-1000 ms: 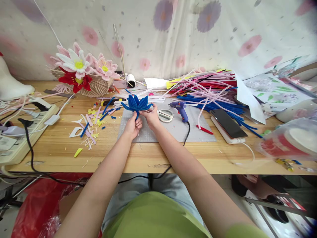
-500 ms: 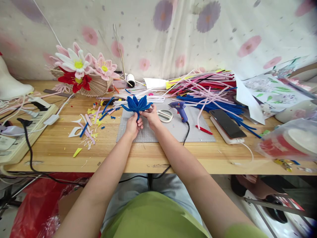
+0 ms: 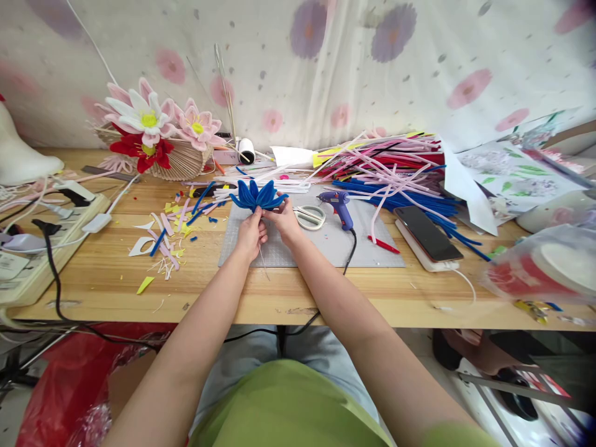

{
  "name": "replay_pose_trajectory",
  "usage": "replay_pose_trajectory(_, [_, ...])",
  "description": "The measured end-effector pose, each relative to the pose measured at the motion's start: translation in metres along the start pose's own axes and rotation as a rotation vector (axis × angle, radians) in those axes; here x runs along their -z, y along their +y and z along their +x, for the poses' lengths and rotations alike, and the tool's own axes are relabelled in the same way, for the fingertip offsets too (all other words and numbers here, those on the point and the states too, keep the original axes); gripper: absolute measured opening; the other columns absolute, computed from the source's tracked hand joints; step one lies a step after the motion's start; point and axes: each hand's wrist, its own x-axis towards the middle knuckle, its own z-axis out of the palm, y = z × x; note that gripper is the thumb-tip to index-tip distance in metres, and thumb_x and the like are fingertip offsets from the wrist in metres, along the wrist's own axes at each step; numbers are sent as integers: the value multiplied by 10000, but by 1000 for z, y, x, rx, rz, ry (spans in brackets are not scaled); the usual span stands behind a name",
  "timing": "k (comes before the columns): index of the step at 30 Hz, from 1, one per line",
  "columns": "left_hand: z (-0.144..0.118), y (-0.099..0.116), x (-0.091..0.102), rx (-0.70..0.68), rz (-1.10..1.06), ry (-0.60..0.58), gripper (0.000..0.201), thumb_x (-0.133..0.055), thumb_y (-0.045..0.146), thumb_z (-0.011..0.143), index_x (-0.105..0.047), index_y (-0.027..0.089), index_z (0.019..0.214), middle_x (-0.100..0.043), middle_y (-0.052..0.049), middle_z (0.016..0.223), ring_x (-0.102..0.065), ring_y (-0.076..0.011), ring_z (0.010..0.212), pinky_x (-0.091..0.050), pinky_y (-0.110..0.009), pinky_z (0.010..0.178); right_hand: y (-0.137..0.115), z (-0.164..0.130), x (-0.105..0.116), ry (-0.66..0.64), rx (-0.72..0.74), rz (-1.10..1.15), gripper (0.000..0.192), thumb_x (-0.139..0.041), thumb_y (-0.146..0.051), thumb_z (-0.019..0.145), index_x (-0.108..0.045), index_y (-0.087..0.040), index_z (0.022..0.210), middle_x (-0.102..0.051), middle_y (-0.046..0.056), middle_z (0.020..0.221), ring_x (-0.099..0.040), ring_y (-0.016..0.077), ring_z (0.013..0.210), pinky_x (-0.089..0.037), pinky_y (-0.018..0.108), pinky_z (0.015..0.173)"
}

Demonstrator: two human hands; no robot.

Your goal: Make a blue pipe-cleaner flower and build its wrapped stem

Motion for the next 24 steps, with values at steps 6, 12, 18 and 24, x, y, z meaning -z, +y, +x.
replay_pose_trajectory(6, [0, 4, 1, 50, -4, -20, 351, -630, 455, 700, -442, 162, 654, -221, 112, 394, -197, -14, 303, -126, -131, 291, -2, -1, 1, -41, 33, -20, 647, -767, -261, 468, -418, -235, 1013, -562, -42, 812, -557, 112, 723, -471, 313, 796])
replay_pose_trajectory(12, [0, 14, 7, 95, -41, -31, 338, -580, 466, 742, -552, 129, 738, -150, 119, 404, -151, -10, 305, -110, -122, 291, -16, 2, 19, -105, 67, -62, 523, -726, -306, 515, -493, -254, 980, -572, -28, 904, -547, 97, 721, -473, 266, 693])
replay_pose_trajectory(18, [-1, 13, 10, 45, 104, -67, 312, -603, 444, 727, -548, 140, 684, -206, 107, 399, -181, -14, 307, -134, -130, 301, -24, 12, 39, 115, 196, -152, 256, -607, -369, 641, -551, -216, 838, -541, -22, 714, -533, 118, 731, -444, 277, 731])
replay_pose_trajectory(24, [-3, 11, 8, 0, 242, -58, 292, -612, 406, 727, -538, 141, 631, -233, 102, 374, -194, -19, 300, -149, -142, 304, -35, 3, 38, -116, 264, -151, 479, -664, -404, 639, -500, -266, 1068, -574, 6, 1002, -526, 153, 975, -405, 324, 888])
